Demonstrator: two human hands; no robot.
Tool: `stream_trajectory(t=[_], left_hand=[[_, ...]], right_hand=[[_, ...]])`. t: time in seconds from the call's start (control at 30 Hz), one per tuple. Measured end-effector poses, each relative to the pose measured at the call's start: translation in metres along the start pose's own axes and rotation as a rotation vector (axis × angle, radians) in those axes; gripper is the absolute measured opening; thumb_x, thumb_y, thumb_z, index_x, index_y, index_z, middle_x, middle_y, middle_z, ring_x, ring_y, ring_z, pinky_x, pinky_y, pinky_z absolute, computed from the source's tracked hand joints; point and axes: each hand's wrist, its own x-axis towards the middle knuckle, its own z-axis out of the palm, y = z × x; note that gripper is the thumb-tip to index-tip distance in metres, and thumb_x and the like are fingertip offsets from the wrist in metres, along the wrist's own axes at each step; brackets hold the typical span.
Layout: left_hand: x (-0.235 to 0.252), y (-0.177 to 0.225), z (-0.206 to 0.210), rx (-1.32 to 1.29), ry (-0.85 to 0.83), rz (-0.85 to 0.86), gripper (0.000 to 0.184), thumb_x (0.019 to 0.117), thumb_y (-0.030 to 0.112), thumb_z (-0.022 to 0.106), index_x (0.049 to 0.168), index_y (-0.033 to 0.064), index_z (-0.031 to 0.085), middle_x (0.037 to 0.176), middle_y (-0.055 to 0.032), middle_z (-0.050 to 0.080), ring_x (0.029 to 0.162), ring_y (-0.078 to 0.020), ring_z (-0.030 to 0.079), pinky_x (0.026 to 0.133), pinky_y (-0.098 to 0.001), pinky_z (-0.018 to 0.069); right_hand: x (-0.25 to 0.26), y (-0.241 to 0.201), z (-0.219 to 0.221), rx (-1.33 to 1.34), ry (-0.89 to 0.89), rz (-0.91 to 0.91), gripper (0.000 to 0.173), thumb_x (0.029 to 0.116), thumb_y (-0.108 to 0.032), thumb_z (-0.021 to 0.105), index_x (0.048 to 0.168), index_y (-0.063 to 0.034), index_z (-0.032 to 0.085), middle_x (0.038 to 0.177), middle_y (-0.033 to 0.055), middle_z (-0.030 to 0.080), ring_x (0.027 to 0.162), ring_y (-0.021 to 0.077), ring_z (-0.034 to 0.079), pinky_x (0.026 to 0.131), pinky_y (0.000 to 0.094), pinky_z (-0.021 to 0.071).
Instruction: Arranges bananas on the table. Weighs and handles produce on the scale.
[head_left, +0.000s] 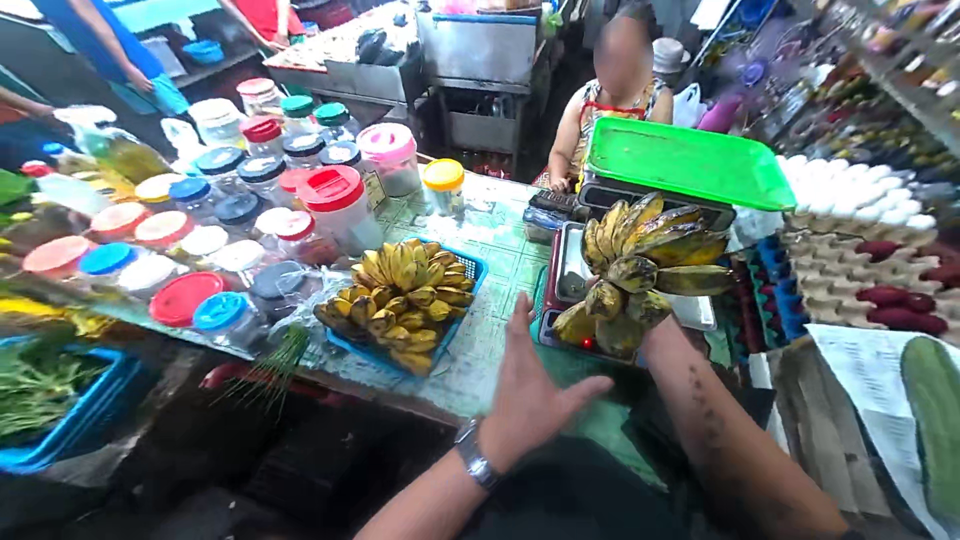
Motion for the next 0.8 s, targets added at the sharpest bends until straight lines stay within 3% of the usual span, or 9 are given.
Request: stream_trajectory(t=[0.07, 0.17, 0.23, 0.3, 0.37, 0.5, 0.6, 0.73, 0.8], left_hand=[[0.004, 0.011, 0.007, 0.065, 0.042, 0.098, 0.124, 0.0780, 0.062, 0.081, 0.160, -0.0049, 0.016, 0.154, -0.0286, 0.042, 0.140, -0.0317, 0.049, 0.112, -0.0464, 0.0474], [0.002, 0.018, 0.005, 0.156, 0.127, 0.315, 0.105, 0.0802, 0.057, 0.082, 0.155, 0.0033, 0.032, 0.154, -0.0258, 0.042, 0.140, -0.0315, 0.047, 0.111, -0.0467, 0.0453], [0.001, 0.017, 0.004, 0.231, 0.130, 0.428, 0.094, 0.0831, 0.053, 0.081, 0.153, 0.0102, 0.036, 0.153, -0.0216, 0.045, 0.141, -0.0293, 0.047, 0.113, -0.0451, 0.0447], [0.003, 0.011, 0.009, 0.269, 0.108, 0.503, 0.077, 0.0862, 0.040, 0.083, 0.147, 0.0051, 0.049, 0.145, -0.0216, 0.055, 0.136, -0.0314, 0.053, 0.111, -0.0458, 0.0481], [0.003, 0.007, 0.013, 0.242, 0.101, 0.506, 0.068, 0.0860, 0.029, 0.084, 0.141, 0.0004, 0.055, 0.138, -0.0214, 0.058, 0.132, -0.0285, 0.057, 0.110, -0.0412, 0.0508], [0.004, 0.019, 0.007, 0.251, 0.100, 0.496, 0.078, 0.0855, 0.037, 0.084, 0.148, 0.0074, 0.046, 0.142, -0.0188, 0.052, 0.131, -0.0240, 0.055, 0.107, -0.0378, 0.0499], [0.011, 0.021, 0.003, 0.322, 0.069, 0.521, 0.067, 0.0880, 0.034, 0.082, 0.142, 0.0039, 0.056, 0.136, -0.0201, 0.059, 0.126, -0.0264, 0.059, 0.106, -0.0386, 0.0515], [0.017, 0.033, -0.003, 0.414, 0.081, 0.550, 0.079, 0.0824, 0.052, 0.082, 0.143, 0.0095, 0.055, 0.134, -0.0177, 0.059, 0.122, -0.0269, 0.058, 0.100, -0.0418, 0.0507], [0.019, 0.035, 0.003, 0.445, 0.096, 0.546, 0.086, 0.0784, 0.056, 0.083, 0.143, 0.0074, 0.055, 0.134, -0.0197, 0.059, 0.121, -0.0293, 0.058, 0.101, -0.0435, 0.0500]], right_hand=[[-0.012, 0.002, 0.011, -0.130, 0.044, -0.035, 0.034, 0.1127, -0.031, 0.027, 0.108, -0.0123, 0.054, 0.081, -0.0005, 0.061, 0.073, 0.0076, 0.062, 0.064, 0.0278, 0.0564], [-0.007, 0.003, 0.006, -0.061, -0.176, -0.018, 0.041, 0.1121, -0.026, 0.021, 0.107, -0.0095, 0.057, 0.081, 0.0047, 0.067, 0.075, 0.0131, 0.067, 0.066, 0.0333, 0.0601], [-0.001, 0.005, 0.001, 0.007, -0.318, -0.008, 0.042, 0.1105, -0.020, 0.018, 0.104, -0.0086, 0.059, 0.081, 0.0064, 0.069, 0.077, 0.0149, 0.069, 0.069, 0.0348, 0.0610], [-0.004, 0.008, 0.002, 0.038, -0.321, -0.018, 0.039, 0.1104, -0.016, 0.022, 0.104, -0.0074, 0.060, 0.083, 0.0069, 0.069, 0.078, 0.0144, 0.069, 0.071, 0.0340, 0.0613], [-0.009, 0.013, 0.003, 0.028, -0.261, -0.051, 0.039, 0.1119, -0.019, 0.021, 0.107, -0.0065, 0.058, 0.084, 0.0069, 0.069, 0.078, 0.0133, 0.069, 0.071, 0.0324, 0.0612], [-0.013, 0.024, 0.005, 0.086, -0.149, -0.029, 0.038, 0.1119, -0.024, 0.021, 0.112, -0.0071, 0.056, 0.085, 0.0058, 0.068, 0.077, 0.0131, 0.069, 0.068, 0.0328, 0.0609], [-0.025, 0.035, 0.003, 0.119, -0.071, 0.009, 0.039, 0.1133, -0.030, 0.025, 0.115, -0.0080, 0.056, 0.088, 0.0053, 0.068, 0.081, 0.0128, 0.069, 0.072, 0.0331, 0.0608], [-0.049, 0.019, 0.014, 0.070, -0.048, -0.004, 0.024, 0.1118, -0.011, 0.030, 0.115, -0.0042, 0.053, 0.086, 0.0039, 0.059, 0.076, 0.0073, 0.059, 0.070, 0.0230, 0.0537], [-0.057, 0.010, 0.028, 0.108, -0.056, -0.041, 0.030, 0.1128, -0.016, 0.026, 0.113, -0.0057, 0.055, 0.082, 0.0020, 0.058, 0.073, 0.0054, 0.058, 0.070, 0.0208, 0.0527]])
